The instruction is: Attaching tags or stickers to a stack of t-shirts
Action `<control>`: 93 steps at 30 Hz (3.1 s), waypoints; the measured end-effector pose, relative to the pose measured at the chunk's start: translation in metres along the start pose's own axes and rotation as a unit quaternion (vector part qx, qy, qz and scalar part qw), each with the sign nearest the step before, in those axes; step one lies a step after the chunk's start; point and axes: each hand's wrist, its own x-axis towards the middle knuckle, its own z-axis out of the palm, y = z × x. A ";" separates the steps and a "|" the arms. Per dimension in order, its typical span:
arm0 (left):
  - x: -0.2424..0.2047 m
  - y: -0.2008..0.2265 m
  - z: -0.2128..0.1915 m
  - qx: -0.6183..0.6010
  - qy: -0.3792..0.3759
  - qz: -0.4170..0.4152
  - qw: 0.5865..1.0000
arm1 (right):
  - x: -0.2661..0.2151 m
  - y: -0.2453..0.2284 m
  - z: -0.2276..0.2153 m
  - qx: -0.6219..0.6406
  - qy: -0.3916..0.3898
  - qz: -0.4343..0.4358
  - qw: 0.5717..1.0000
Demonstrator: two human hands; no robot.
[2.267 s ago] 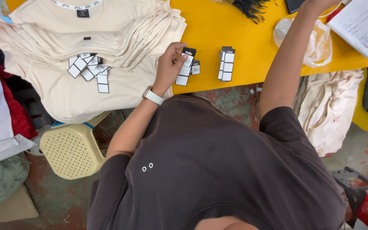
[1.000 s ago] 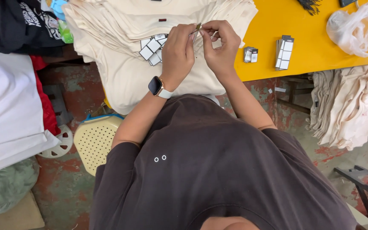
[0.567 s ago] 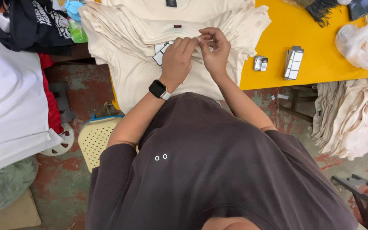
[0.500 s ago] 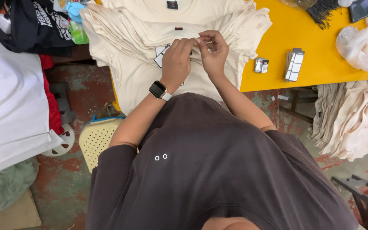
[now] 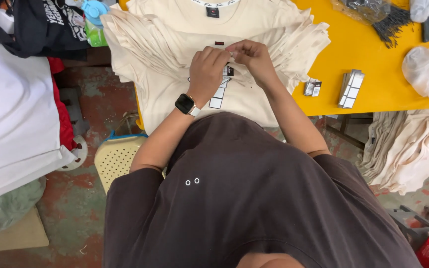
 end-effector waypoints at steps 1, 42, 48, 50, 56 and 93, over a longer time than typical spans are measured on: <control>0.005 0.000 -0.005 0.052 0.026 0.042 0.997 | 0.004 0.004 -0.002 0.048 -0.021 0.049 0.997; 0.038 -0.022 -0.007 0.153 -0.014 0.101 0.983 | 0.070 0.020 -0.008 0.190 -0.126 0.113 0.967; 0.037 -0.023 0.005 0.080 -0.063 -0.017 0.995 | 0.101 0.003 0.001 0.084 0.078 0.025 0.993; 0.043 -0.031 0.008 0.069 -0.080 -0.040 0.994 | 0.124 0.010 -0.002 0.081 0.121 -0.006 0.989; 0.039 -0.116 0.063 -0.298 -0.099 -0.312 0.897 | 0.162 0.065 -0.024 0.133 0.206 -0.021 0.969; 0.050 -0.173 0.126 0.112 -0.116 0.053 0.985 | 0.156 0.066 -0.017 -0.135 -0.029 -0.141 0.980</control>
